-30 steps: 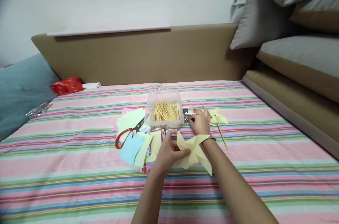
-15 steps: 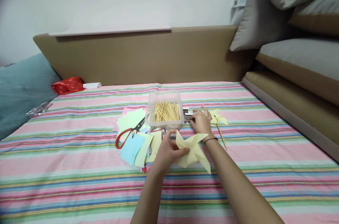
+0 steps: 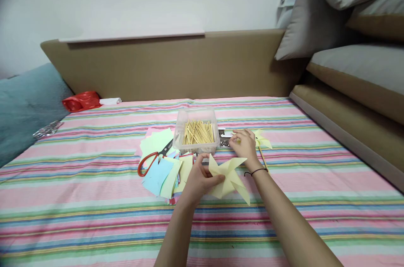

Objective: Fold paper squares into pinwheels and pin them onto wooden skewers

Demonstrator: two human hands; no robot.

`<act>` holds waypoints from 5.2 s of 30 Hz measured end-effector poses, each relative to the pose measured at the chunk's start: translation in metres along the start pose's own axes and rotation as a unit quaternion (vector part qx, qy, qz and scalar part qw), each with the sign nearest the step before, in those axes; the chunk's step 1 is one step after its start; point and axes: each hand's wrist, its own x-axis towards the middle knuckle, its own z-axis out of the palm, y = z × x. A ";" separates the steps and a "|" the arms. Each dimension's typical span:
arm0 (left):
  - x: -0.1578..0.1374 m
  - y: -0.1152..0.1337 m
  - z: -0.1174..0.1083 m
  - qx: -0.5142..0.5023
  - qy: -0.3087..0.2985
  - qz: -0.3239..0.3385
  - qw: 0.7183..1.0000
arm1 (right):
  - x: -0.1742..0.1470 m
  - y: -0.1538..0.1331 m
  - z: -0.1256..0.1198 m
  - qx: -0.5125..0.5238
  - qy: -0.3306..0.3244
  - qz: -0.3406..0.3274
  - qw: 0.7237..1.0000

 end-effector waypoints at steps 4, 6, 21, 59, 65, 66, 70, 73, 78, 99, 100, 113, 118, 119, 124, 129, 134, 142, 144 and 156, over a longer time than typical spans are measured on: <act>-0.001 0.004 0.001 -0.006 0.009 0.006 1.000 | -0.021 -0.012 -0.029 0.174 0.009 0.091 0.981; -0.001 0.006 0.002 -0.010 0.025 0.002 1.000 | -0.042 -0.019 -0.043 0.229 0.016 0.126 0.965; 0.001 0.017 0.012 -0.027 0.168 0.082 0.982 | -0.086 -0.043 -0.062 0.492 -0.063 0.354 0.793; -0.001 0.010 0.015 0.043 0.185 0.180 0.965 | -0.083 -0.088 -0.054 0.212 -0.003 -0.042 0.976; -0.002 0.010 0.015 0.072 0.176 0.195 0.962 | -0.082 -0.086 -0.053 0.202 -0.007 -0.071 0.977; -0.002 0.010 0.015 0.077 0.174 0.196 0.962 | -0.082 -0.085 -0.053 0.202 -0.006 -0.071 0.977; -0.004 0.009 0.014 0.094 0.164 0.205 0.960 | -0.083 -0.083 -0.053 0.206 -0.007 -0.063 0.976; -0.004 0.009 0.013 0.100 0.156 0.208 0.961 | -0.082 -0.082 -0.053 0.207 -0.001 -0.056 0.977; -0.003 0.009 0.014 0.104 0.155 0.210 0.960 | -0.082 -0.081 -0.054 0.215 0.003 -0.037 0.976; -0.001 0.009 0.013 0.107 0.149 0.206 0.961 | -0.083 -0.082 -0.056 0.233 0.021 0.056 0.971; -0.001 0.009 0.012 0.106 0.150 0.203 0.962 | -0.083 -0.082 -0.056 0.231 0.023 0.058 0.971; 0.000 0.009 0.012 0.101 0.151 0.200 0.963 | -0.079 -0.083 -0.059 0.165 -0.001 -0.052 0.985; 0.000 0.010 0.012 0.086 0.158 0.192 0.965 | -0.081 -0.088 -0.061 0.140 -0.001 -0.046 0.989; 0.000 0.010 0.012 0.084 0.158 0.193 0.965 | -0.081 -0.089 -0.061 0.140 -0.001 -0.044 0.989; 0.001 0.011 0.012 0.084 0.156 0.193 0.965 | -0.081 -0.089 -0.060 0.144 -0.001 -0.039 0.989; 0.001 0.011 0.012 0.088 0.152 0.199 0.964 | -0.081 -0.088 -0.060 0.144 -0.002 -0.043 0.989; 0.001 0.010 0.012 0.095 0.151 0.199 0.964 | -0.080 -0.088 -0.060 0.143 -0.003 -0.041 0.989; 0.001 0.010 0.012 0.090 0.148 0.202 0.964 | -0.081 -0.089 -0.060 0.149 -0.006 -0.039 0.988; 0.000 0.010 0.012 0.088 0.147 0.203 0.964 | -0.081 -0.088 -0.060 0.151 -0.007 -0.035 0.988; 0.003 0.008 0.010 0.085 0.133 0.201 0.967 | -0.080 -0.085 -0.061 0.197 -0.042 -0.001 0.980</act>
